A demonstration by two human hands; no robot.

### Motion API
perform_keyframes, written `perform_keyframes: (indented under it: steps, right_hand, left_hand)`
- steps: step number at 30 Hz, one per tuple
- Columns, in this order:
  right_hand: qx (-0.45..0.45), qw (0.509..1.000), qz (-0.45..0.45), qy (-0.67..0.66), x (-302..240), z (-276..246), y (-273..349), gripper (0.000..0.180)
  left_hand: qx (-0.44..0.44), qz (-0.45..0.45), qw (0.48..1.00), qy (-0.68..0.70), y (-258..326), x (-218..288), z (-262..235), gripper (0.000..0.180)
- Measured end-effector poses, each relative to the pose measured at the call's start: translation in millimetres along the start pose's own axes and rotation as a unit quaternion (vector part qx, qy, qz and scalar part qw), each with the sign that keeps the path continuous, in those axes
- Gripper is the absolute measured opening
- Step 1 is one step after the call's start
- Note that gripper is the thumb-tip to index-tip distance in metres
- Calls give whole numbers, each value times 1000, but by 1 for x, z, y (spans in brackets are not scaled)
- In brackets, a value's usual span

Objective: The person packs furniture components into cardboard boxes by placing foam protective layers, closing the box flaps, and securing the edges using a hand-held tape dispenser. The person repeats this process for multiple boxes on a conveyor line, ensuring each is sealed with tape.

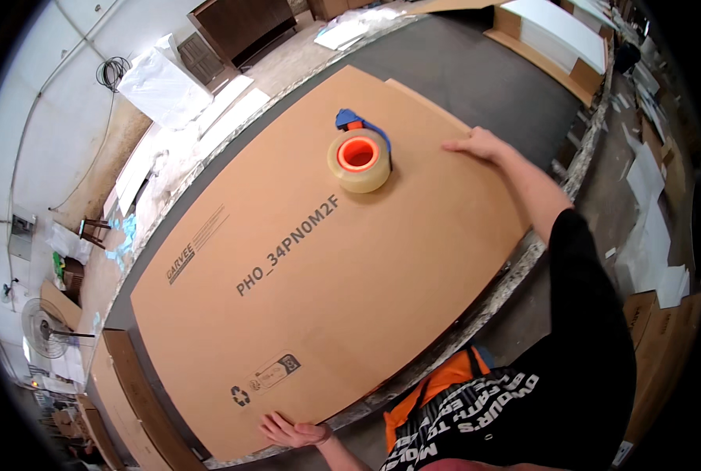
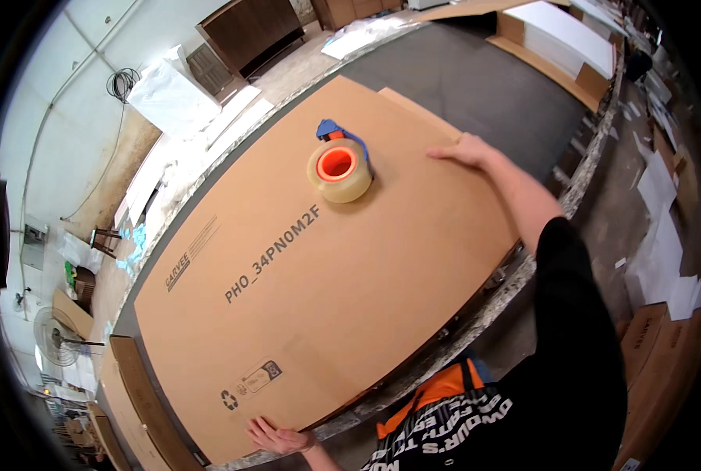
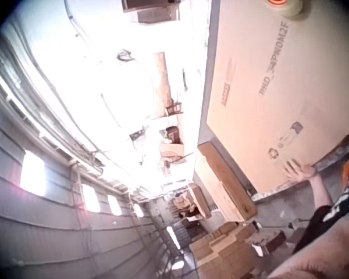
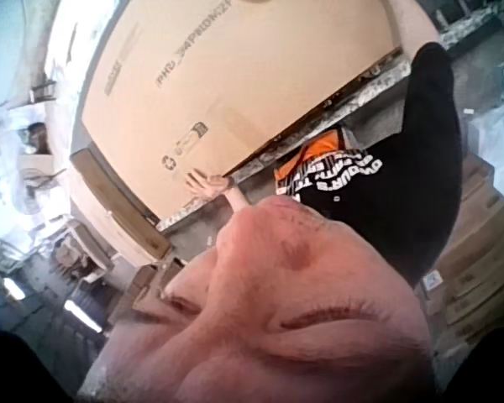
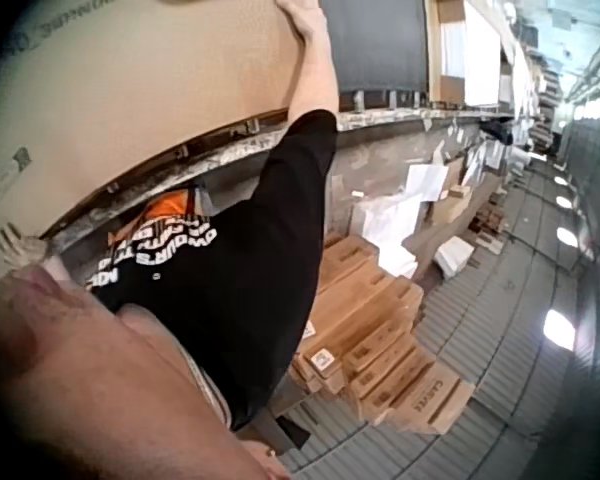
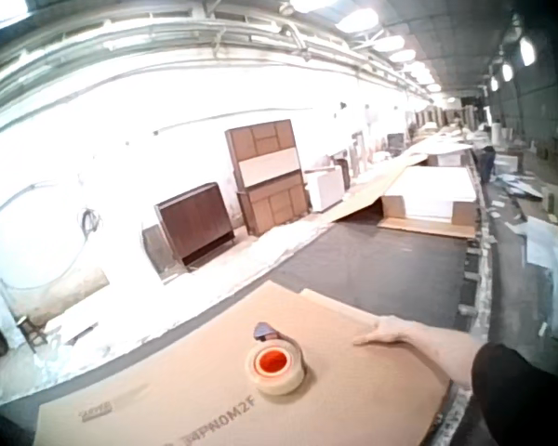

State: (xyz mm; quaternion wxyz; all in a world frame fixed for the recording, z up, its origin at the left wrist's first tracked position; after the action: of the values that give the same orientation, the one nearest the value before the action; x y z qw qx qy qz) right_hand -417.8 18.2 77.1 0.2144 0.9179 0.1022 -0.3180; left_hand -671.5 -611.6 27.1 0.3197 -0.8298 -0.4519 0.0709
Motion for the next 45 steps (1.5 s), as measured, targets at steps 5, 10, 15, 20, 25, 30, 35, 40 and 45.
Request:
perform_keyframes:
  steps: [5,10,15,20,25,30,35,40,45]
  right_hand:
    - [-106,966,-30,-232,7,22,-13,52]
    - [-74,936,-122,-323,31,62,105,43]
    - [104,947,-69,-297,106,162,265,60]
    - [392,845,-238,275,38,174,310,72]
    - [344,862,-151,340,119,99,82,70]
    - [185,949,-90,238,65,37,-23,73]
    - [135,955,-149,218,49,40,-42,73]
    - [155,944,-154,247,46,64,68,67]
    - [193,956,-116,186,117,68,221,51]
  left_hand:
    - [68,68,995,18,-7,-7,10,52]
    - [82,87,989,82,-75,-108,47,35]
    - [-136,198,970,44,-221,-194,93,43]
    - [-56,348,926,-138,-199,-38,60,37]
    - [-249,304,875,283,-26,112,-41,65]
    - [-253,240,907,235,56,153,-68,64]
    - [-271,186,926,183,54,141,-83,69]
    - [-299,195,925,132,73,93,-108,78]
    - [-350,280,887,113,83,70,-136,93]
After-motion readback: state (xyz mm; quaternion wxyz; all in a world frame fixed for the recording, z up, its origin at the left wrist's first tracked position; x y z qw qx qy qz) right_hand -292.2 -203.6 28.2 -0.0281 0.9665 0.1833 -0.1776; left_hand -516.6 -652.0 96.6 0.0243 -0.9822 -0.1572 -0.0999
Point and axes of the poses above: each hand's wrist, its own y-axis away from the middle knuckle, its own z-axis out of the palm, x = y × z, the point moved 2 cm from there along -y, towards the middle knuckle, and after that the axes turned 3 degrees about -z, right-handed, at the moved point
